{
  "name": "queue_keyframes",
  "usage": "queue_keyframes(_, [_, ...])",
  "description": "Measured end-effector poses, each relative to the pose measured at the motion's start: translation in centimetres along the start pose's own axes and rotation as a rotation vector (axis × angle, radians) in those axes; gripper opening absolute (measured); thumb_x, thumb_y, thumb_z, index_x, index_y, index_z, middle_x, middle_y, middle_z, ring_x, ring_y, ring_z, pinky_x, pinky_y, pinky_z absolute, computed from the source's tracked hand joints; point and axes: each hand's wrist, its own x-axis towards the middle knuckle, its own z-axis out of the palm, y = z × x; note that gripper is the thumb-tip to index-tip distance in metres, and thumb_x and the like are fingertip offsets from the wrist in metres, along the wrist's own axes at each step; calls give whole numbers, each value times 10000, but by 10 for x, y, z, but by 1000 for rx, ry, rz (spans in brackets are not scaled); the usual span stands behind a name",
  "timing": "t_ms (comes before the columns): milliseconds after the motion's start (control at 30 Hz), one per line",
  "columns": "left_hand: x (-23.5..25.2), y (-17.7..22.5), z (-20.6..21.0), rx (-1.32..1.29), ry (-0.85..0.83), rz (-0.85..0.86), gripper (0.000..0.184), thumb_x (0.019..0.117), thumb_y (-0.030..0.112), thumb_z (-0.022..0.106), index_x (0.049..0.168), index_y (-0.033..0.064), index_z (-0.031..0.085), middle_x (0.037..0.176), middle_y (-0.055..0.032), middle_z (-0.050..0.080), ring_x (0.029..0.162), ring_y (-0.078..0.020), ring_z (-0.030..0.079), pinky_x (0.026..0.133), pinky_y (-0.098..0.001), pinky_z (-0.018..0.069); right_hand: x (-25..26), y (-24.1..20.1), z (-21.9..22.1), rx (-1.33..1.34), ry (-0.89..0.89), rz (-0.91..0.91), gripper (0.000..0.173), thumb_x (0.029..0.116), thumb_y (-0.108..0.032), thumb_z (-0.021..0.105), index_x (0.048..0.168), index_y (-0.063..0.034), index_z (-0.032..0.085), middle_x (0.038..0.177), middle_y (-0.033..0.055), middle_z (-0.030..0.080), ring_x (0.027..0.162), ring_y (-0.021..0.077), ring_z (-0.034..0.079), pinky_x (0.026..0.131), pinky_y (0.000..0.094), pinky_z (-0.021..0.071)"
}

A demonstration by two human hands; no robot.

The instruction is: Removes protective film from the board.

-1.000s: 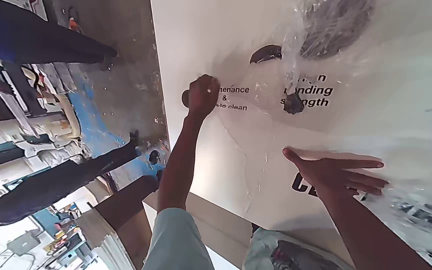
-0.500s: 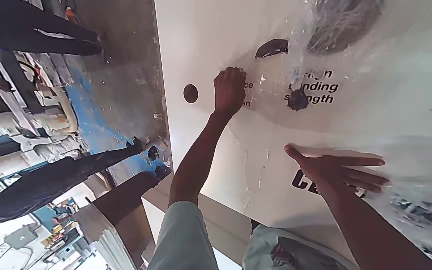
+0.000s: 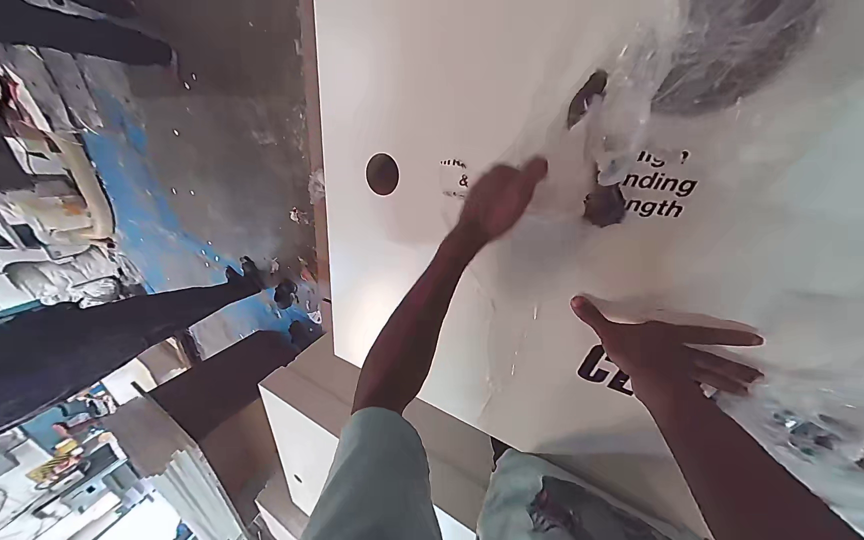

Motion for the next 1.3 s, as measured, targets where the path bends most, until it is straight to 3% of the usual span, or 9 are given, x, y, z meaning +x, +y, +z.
queue_keyframes(67, [-59, 6, 23, -227, -128, 169, 328, 1033, 49, 475, 869, -123, 702, 745, -163, 672, 746, -202, 662, 760, -381, 534, 0, -1, -4, -4, -31, -48, 1624, 596, -901, 699, 1566, 48, -194, 1634, 384, -26, 1513, 516, 148, 1176, 651, 213])
queue_keyframes(167, [-162, 20, 67, -735, -352, 134, 370, 1007, 82, 384, 729, -28, 603, 637, 48, 527, 625, 29, 504, 621, -177, 421, -7, 3, -5, -27, -38, -75, 1579, 626, -889, 689, 1580, 64, -132, 1635, 380, -66, 1513, 548, 95, 1183, 680, 154])
queue_keyframes(267, [-208, 7, 99, -478, -294, 124, 317, 967, 207, 670, 960, -108, 702, 931, -210, 719, 931, -278, 708, 879, -438, 560, -4, -3, -8, 21, -35, -98, 1566, 628, -893, 687, 1590, 51, -111, 1649, 356, -54, 1519, 525, 108, 1190, 656, 176])
queue_keyframes(333, [-213, -13, 101, -306, -31, -51, 375, 945, 207, 704, 1174, -89, 682, 1191, -227, 703, 1178, -311, 659, 1066, -442, 496, -7, 1, -9, 46, -58, -131, 1510, 671, -841, 712, 1588, 72, -66, 1640, 374, 18, 1518, 522, 136, 1195, 648, 186])
queue_keyframes(533, [-88, -68, 6, 438, 415, -36, 304, 1042, 183, 529, 1221, 18, 710, 1248, -173, 700, 1199, -336, 644, 1071, -510, 456, -8, 0, -6, -13, -14, -41, 1600, 594, -927, 667, 1591, 19, -153, 1646, 341, -135, 1524, 531, 54, 1188, 669, 139])
queue_keyframes(667, [-7, -82, -43, 703, 338, 224, 282, 1038, 139, 511, 1184, 9, 715, 1253, -170, 698, 1180, -364, 650, 1055, -539, 450, -2, -1, -2, 7, 13, -20, 1666, 543, -947, 672, 1571, 21, -211, 1630, 371, -136, 1523, 541, 29, 1191, 673, 123])
queue_keyframes(1000, [11, -90, -66, 939, 196, 552, 179, 956, -4, 576, 1029, 6, 739, 1061, -164, 737, 1048, -372, 688, 1004, -511, 479, 7, 2, 8, 58, -25, -18, 1727, 487, -923, 729, 1557, 9, -256, 1647, 344, -118, 1539, 495, 46, 1199, 655, 124])
queue_keyframes(1167, [30, -50, -74, 822, -176, 64, 357, 1013, 263, 549, 1103, -52, 689, 1168, -239, 671, 1186, -405, 603, 1057, -584, 392, 4, 1, 5, 29, -4, 19, 1741, 465, -957, 695, 1551, 2, -271, 1634, 357, -148, 1529, 513, 1, 1185, 670, 98])
queue_keyframes(1300, [3, -44, -75, 628, -564, 18, 346, 1054, 186, 497, 960, -95, 675, 934, -262, 677, 958, -400, 665, 857, -587, 496, 8, 1, 6, 47, -50, 15, 1753, 453, -957, 705, 1549, -21, -293, 1653, 330, -118, 1538, 484, 50, 1179, 677, 145])
